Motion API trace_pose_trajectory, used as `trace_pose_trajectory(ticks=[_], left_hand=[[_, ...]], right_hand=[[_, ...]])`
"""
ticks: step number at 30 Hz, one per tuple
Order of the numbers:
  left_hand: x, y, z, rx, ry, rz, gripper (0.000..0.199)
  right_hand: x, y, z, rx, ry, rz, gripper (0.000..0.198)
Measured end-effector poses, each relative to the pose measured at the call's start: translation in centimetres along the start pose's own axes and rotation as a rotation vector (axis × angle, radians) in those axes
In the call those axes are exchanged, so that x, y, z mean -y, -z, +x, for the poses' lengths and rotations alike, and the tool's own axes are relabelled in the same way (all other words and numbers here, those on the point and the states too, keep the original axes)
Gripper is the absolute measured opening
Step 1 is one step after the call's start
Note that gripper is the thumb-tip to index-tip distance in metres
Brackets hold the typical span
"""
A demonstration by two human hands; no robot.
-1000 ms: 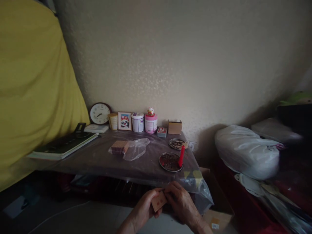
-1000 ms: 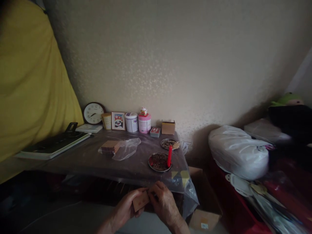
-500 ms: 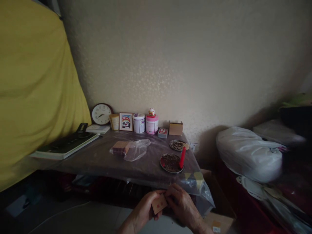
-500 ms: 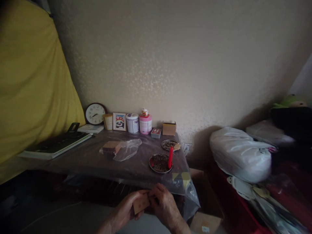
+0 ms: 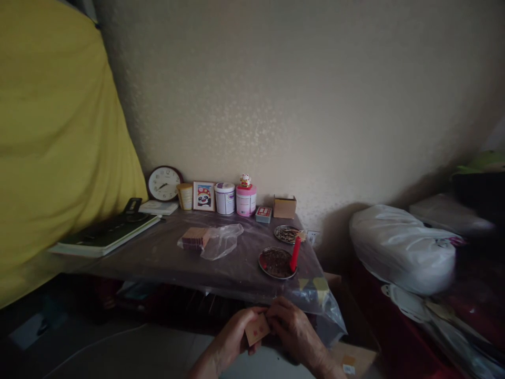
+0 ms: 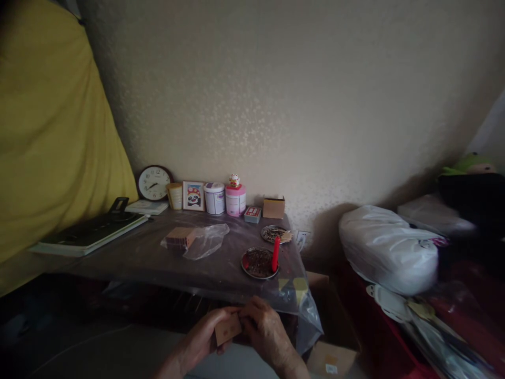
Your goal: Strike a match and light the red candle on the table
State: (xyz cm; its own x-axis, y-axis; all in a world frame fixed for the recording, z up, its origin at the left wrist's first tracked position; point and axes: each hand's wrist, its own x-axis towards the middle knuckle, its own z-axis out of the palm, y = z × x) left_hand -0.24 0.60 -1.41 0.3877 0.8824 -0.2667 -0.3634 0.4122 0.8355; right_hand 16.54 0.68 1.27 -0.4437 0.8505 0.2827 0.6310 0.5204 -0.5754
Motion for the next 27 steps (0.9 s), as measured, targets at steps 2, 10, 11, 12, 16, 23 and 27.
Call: trace_pose_trajectory(ticks=[2,10,11,12,16,23,27], left_hand=[[0.1,0.1,0.1,-0.001,0.005,0.003,0.033],[0.5,0.2,0.3,0.031,-0.010,0.056,0.030],[0.6,0.2,0.4,0.033,-0.009,0.061,0.029],[0.6,0.2,0.4,0.035,-0.010,0.068,0.029],[0.7,0.4,0.5,0.041,-0.025,0.110,0.031],[1.5,0.9,1.2,0.011,-0.087,0.180,0.037],[1.3,1.1,1.1,-0.032,-0.127,0.173,0.041]], right_hand=[[0.1,0.1,0.0,0.013,-0.005,-0.004,0.019],[-0.2,0.0,-0.2,0.046,0.078,-0.122,0.016],[-0.4,-0.1,-0.2,0.047,0.099,-0.144,0.016],[-0.5,-0.2,-0.2,0.046,0.122,-0.169,0.016],[-0.7,-0.5,-0.2,0.026,0.195,-0.258,0.016],[-0.6,-0.4,-0.4,0.031,0.144,-0.296,0.014],[-1.1,-0.2,-0.4,-0.022,0.086,-0.228,0.014]])
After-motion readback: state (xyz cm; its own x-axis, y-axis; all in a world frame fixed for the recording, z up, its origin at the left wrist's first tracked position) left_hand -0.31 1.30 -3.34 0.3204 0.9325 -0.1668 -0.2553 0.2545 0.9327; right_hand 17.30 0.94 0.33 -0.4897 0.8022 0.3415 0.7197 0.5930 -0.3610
